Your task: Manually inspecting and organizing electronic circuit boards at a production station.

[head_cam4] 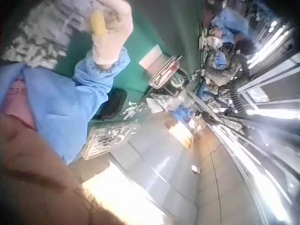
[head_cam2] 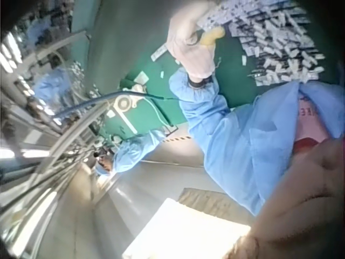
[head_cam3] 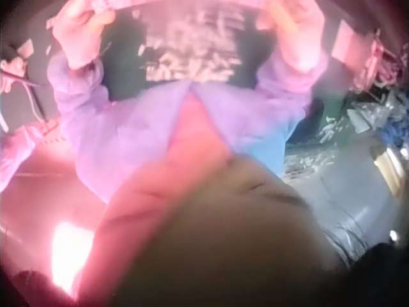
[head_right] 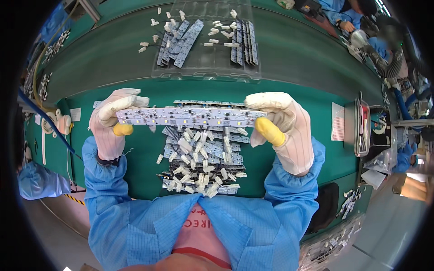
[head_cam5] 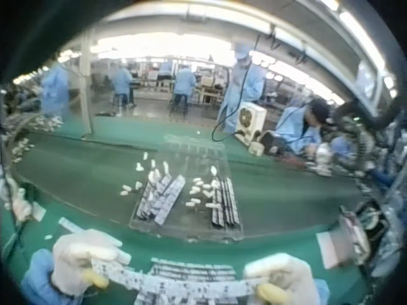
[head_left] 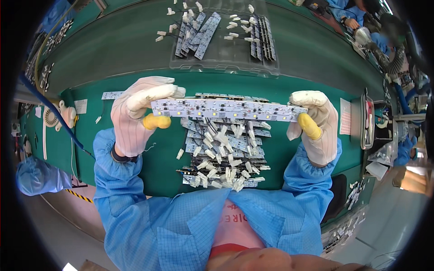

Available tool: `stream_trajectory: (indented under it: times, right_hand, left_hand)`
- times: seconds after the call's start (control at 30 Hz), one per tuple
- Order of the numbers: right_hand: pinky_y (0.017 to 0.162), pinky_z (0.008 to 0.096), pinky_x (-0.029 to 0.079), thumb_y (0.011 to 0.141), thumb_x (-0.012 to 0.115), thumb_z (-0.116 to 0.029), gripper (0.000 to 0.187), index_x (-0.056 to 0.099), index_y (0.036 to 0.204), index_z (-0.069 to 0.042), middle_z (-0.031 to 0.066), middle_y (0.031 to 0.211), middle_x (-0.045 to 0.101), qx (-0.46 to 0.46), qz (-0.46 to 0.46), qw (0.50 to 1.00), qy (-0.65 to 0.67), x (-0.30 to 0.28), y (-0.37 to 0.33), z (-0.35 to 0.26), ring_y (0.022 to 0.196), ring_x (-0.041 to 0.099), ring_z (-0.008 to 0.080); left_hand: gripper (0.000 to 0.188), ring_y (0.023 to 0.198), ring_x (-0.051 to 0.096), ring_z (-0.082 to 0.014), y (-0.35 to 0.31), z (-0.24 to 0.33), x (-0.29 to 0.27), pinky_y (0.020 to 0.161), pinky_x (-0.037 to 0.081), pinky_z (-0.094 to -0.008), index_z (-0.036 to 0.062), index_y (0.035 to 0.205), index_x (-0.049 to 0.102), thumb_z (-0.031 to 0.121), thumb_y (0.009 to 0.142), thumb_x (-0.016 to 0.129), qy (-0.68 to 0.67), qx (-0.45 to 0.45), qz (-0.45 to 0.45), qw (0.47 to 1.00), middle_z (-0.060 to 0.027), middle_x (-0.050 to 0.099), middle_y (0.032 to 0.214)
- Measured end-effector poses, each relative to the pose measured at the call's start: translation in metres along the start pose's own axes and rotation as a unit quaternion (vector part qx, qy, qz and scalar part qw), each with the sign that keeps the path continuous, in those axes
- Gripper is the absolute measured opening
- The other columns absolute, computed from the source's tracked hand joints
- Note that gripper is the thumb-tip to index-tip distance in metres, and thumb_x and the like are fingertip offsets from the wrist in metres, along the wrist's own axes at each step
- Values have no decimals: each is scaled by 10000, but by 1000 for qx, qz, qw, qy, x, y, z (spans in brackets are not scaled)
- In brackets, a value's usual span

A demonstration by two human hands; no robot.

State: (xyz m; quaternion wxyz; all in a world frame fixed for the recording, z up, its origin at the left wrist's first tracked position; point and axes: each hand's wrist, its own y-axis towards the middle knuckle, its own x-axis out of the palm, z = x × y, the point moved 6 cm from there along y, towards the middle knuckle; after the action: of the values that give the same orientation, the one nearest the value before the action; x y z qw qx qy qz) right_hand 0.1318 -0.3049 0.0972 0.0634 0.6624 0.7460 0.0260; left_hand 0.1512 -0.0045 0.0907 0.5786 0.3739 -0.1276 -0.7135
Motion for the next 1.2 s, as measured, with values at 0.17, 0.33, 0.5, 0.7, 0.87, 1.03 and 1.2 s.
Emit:
stream_trajectory:
  times: [0.17, 0.33, 0.5, 0.7, 0.87, 1.03, 1.2]
  right_hand:
    - [466, 199, 407, 830, 698, -278, 440, 544, 1089, 42, 66, 706, 598, -6, 3, 1000, -7, -2, -1, -6, 497, 550, 104]
    - [500, 201, 443, 844, 693, -339, 484, 540, 1101, 42, 82, 720, 621, 11, -56, 998, -29, -6, -3, 4, 532, 577, 102]
    - [511, 198, 447, 839, 692, -371, 508, 542, 1105, 34, 98, 761, 632, 5, -64, 998, -15, -3, -3, 0, 550, 588, 103]
    - [516, 200, 454, 840, 691, -369, 507, 540, 1112, 32, 96, 771, 633, 12, -61, 998, 9, 0, -2, -1, 558, 589, 100]
    - [504, 207, 456, 851, 687, -329, 465, 541, 1104, 33, 80, 754, 621, -8, -73, 997, -9, -1, -1, 1, 550, 584, 104]
    - [490, 202, 443, 849, 691, -283, 427, 543, 1093, 34, 66, 719, 598, 2, -29, 1000, 3, 0, -3, -5, 526, 569, 105]
    - [491, 200, 435, 822, 716, -276, 432, 551, 1079, 30, 65, 731, 600, 15, -8, 1000, 26, 1, -7, -6, 529, 567, 105]
  left_hand:
    - [476, 925, 625, -269, 1, 0, 2, 879, 479, -397, 25, 1040, 645, 395, 748, 718, -35, -7, 0, 999, -126, 682, 961]
    - [433, 858, 643, -264, 2, 5, 3, 862, 492, -413, 28, 1010, 650, 401, 795, 697, -14, 15, 0, 1000, -126, 683, 912]
    - [462, 851, 645, -257, 0, 8, 0, 858, 492, -413, 28, 1011, 650, 435, 795, 687, -17, 6, 0, 1000, -126, 683, 912]
    - [498, 874, 640, -248, 0, 5, -2, 868, 485, -404, 25, 1023, 649, 453, 773, 701, -15, -19, -10, 1000, -123, 684, 920]
    - [481, 875, 636, -254, -2, 4, -1, 865, 486, -391, 29, 1034, 647, 424, 768, 714, -26, -26, -9, 999, -118, 686, 926]
    - [380, 888, 628, -268, -1, 6, 1, 834, 488, -398, 60, 1066, 634, 329, 809, 712, -18, -7, -13, 1000, -160, 667, 874]
    - [313, 836, 642, -272, 1, 8, 2, 819, 494, -423, 43, 1083, 610, 228, 839, 678, 12, 41, -13, 999, -171, 668, 866]
